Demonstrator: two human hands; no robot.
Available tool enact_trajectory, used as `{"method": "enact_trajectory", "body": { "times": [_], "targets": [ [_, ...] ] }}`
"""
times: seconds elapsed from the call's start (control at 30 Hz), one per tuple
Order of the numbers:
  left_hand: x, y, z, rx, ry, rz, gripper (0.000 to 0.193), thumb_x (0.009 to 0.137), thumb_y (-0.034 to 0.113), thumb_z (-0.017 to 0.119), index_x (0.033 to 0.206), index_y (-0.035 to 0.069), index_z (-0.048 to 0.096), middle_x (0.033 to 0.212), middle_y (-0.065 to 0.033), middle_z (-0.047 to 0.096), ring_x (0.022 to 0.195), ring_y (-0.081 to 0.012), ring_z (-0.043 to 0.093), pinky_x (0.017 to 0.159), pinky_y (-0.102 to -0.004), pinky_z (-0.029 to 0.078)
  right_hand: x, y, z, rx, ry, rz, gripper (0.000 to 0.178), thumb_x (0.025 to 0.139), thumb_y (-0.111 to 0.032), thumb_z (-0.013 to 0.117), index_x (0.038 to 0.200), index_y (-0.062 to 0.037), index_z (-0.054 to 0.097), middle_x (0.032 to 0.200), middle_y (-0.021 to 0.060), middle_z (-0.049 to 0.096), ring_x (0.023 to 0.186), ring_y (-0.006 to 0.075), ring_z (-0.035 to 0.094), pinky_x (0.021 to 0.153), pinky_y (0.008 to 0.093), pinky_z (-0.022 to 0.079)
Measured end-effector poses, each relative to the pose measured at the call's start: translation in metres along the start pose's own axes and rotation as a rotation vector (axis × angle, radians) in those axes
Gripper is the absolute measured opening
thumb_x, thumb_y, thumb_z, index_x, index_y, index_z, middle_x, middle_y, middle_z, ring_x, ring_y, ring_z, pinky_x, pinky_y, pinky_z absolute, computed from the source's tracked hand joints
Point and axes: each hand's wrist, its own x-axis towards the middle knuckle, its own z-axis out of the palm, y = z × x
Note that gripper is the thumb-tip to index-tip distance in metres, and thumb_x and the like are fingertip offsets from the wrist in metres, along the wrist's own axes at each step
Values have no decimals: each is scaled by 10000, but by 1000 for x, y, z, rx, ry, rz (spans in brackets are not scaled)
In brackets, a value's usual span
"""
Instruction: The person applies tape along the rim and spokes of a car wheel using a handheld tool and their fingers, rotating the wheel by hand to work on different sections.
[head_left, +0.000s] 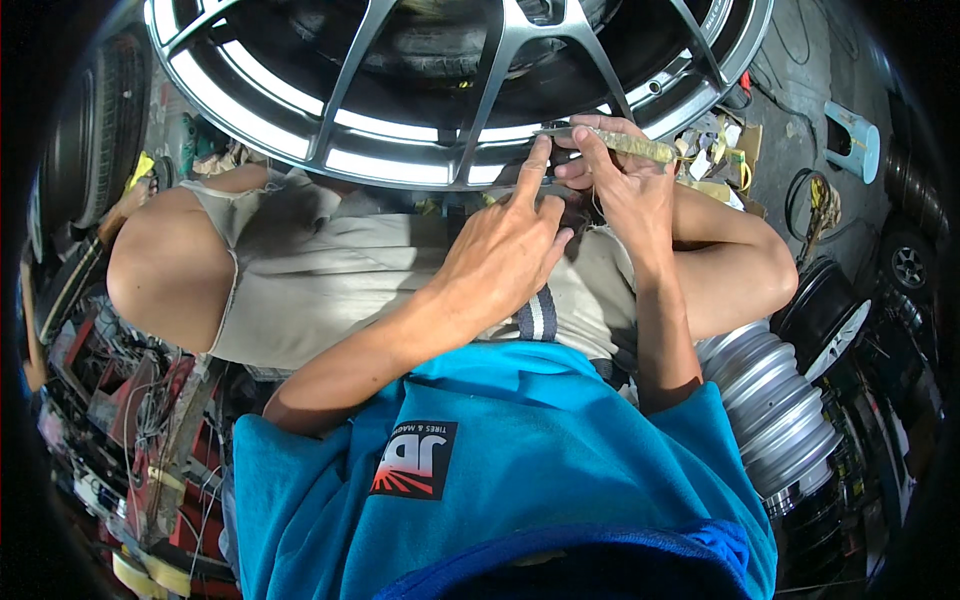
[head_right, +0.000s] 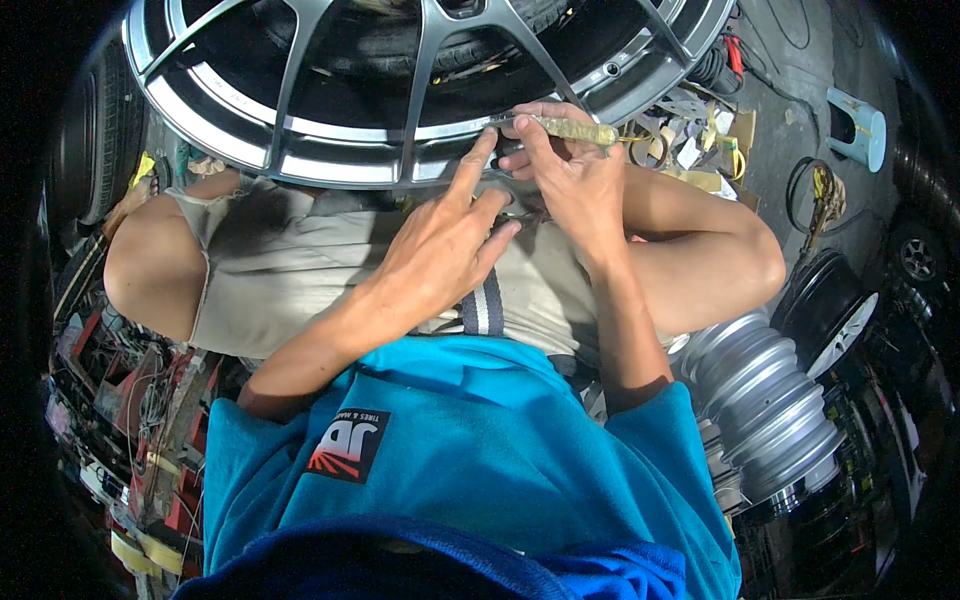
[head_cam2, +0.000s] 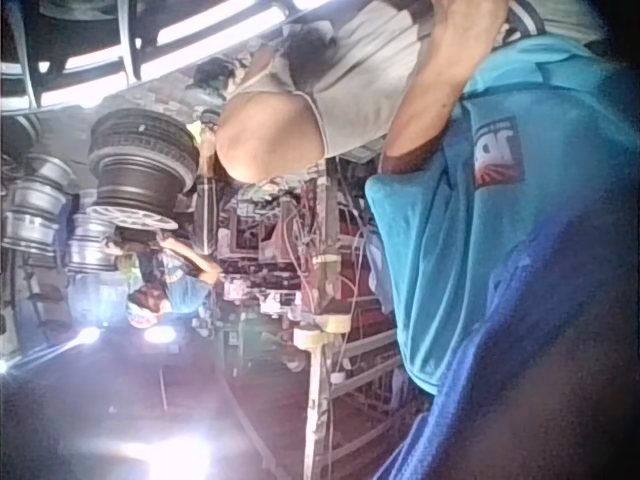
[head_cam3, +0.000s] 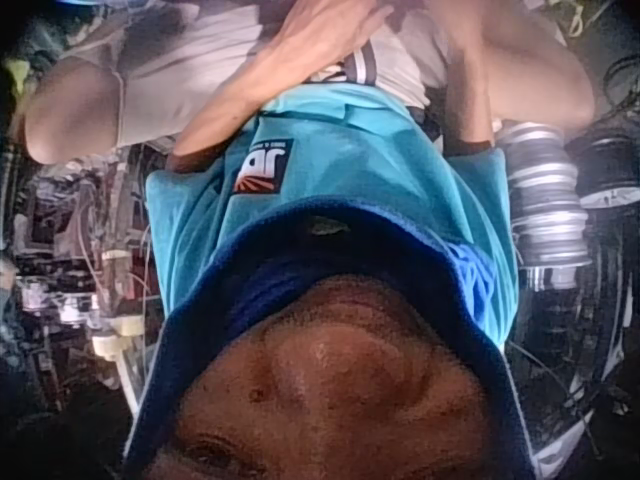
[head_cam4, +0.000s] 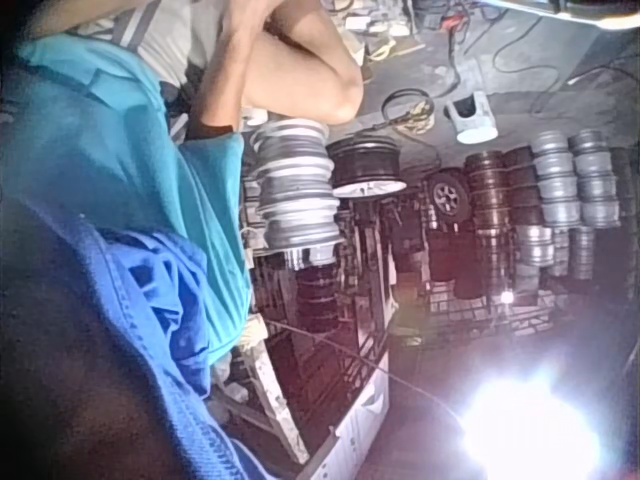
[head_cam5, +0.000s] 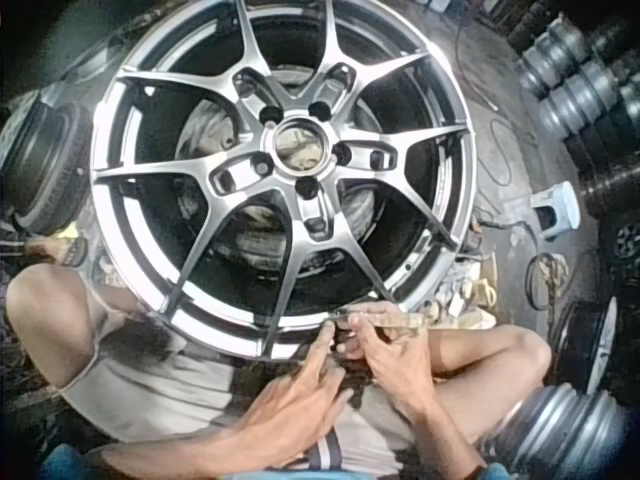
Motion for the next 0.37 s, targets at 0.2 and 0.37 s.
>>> {"method": "enact_trajectory", "body": {
  "times": [0.2,0.37],
  "targets": [
    [0,-2,3,23,20,24,256,974,165,752,1076,-53,666,1633,-381,322,871,-480,729,804,-538,600,1,0,-4,26,-37,-3,300,1042,-179,737,1207,69,702,1048,135,782,819,171,772,710,279,633],
    [0,-1,0,-1,-13,1,269,981,175,749,1108,-50,676,1640,-381,311,915,-492,728,825,-540,598,5,-6,-11,-76,-123,28,286,1039,-189,742,1224,28,717,1126,115,779,850,176,779,739,281,637]
  ]
}}
